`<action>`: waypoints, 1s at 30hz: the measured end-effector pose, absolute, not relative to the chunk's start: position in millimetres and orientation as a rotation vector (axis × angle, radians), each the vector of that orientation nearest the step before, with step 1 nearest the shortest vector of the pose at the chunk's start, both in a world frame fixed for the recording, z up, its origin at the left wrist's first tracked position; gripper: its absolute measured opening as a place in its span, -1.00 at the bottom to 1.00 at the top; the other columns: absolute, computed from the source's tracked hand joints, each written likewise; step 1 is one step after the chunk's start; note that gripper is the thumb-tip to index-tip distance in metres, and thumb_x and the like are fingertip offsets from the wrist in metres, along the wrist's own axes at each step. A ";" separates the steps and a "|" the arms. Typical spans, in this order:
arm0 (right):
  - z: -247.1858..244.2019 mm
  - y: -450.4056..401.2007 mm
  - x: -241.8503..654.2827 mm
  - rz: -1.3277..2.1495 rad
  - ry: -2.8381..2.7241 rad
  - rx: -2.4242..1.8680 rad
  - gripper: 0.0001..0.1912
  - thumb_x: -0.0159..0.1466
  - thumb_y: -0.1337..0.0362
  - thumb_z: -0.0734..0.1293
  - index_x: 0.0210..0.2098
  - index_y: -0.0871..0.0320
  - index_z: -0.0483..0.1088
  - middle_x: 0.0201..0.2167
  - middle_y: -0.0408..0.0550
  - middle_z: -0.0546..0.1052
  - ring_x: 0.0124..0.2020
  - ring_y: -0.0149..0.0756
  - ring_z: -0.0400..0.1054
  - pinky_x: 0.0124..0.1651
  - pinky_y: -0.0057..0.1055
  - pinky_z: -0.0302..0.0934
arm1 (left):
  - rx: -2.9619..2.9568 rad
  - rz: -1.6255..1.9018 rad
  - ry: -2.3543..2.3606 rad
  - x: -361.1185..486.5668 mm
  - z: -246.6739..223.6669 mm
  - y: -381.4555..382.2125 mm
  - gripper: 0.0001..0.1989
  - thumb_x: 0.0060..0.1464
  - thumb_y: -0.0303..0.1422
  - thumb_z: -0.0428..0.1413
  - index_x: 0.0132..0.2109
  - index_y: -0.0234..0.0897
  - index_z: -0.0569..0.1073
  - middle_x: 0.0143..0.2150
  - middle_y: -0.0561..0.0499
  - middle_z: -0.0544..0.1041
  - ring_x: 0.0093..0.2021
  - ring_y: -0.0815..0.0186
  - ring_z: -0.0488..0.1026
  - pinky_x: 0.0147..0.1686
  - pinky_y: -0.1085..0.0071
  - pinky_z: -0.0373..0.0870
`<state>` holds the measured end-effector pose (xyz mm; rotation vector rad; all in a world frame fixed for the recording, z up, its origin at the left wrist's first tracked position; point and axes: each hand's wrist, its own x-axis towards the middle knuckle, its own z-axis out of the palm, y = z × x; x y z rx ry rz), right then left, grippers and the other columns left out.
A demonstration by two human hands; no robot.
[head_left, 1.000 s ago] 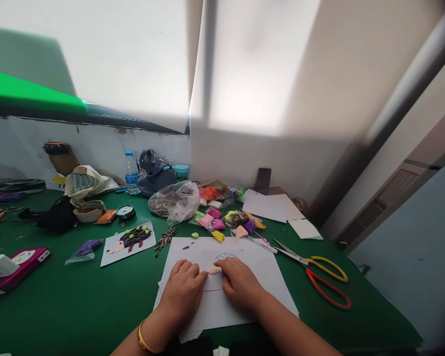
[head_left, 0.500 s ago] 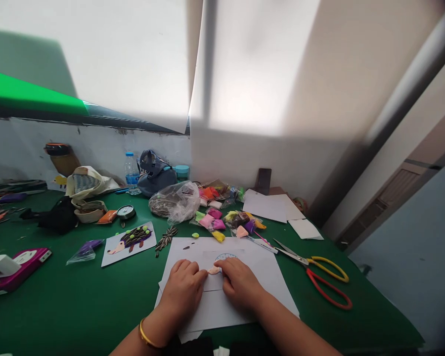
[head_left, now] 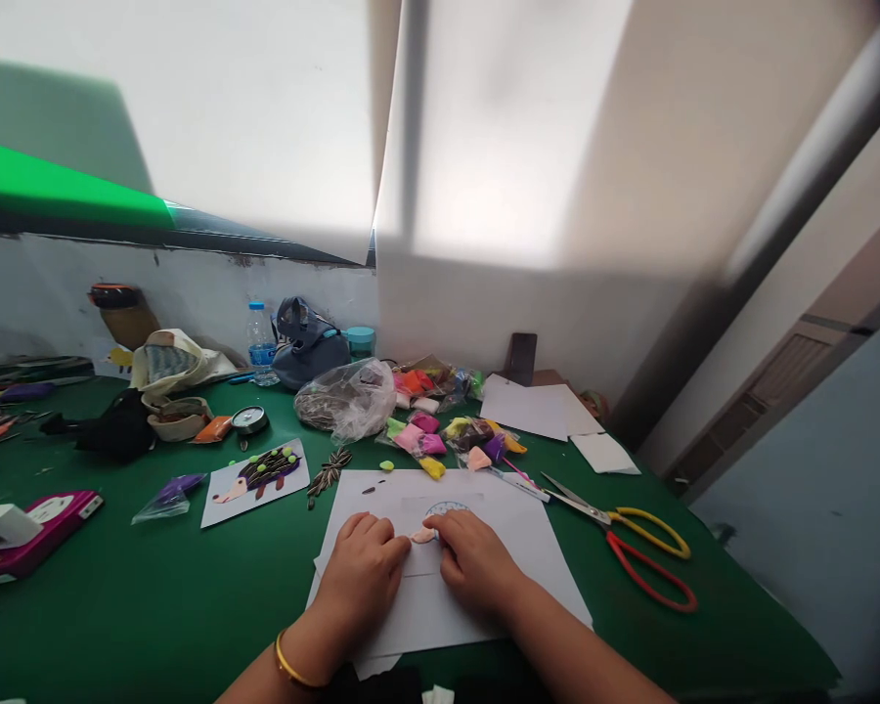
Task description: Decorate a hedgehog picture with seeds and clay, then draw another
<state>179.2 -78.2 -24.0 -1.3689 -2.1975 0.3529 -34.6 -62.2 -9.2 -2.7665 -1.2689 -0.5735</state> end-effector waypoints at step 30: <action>-14.1 -80.1 172.1 0.361 -2.366 -1.500 -0.38 0.18 0.41 0.23 0.23 -0.04 0.27 -0.08 -0.04 0.42 -0.05 -0.19 0.25 0.04 -0.30 0.08 | -2.757 -0.621 -1.276 -34.4 -11.0 -60.7 -0.78 0.15 -0.52 0.05 -0.25 -0.16 0.55 -0.35 0.01 0.42 -0.25 0.21 0.31 -0.05 0.16 0.24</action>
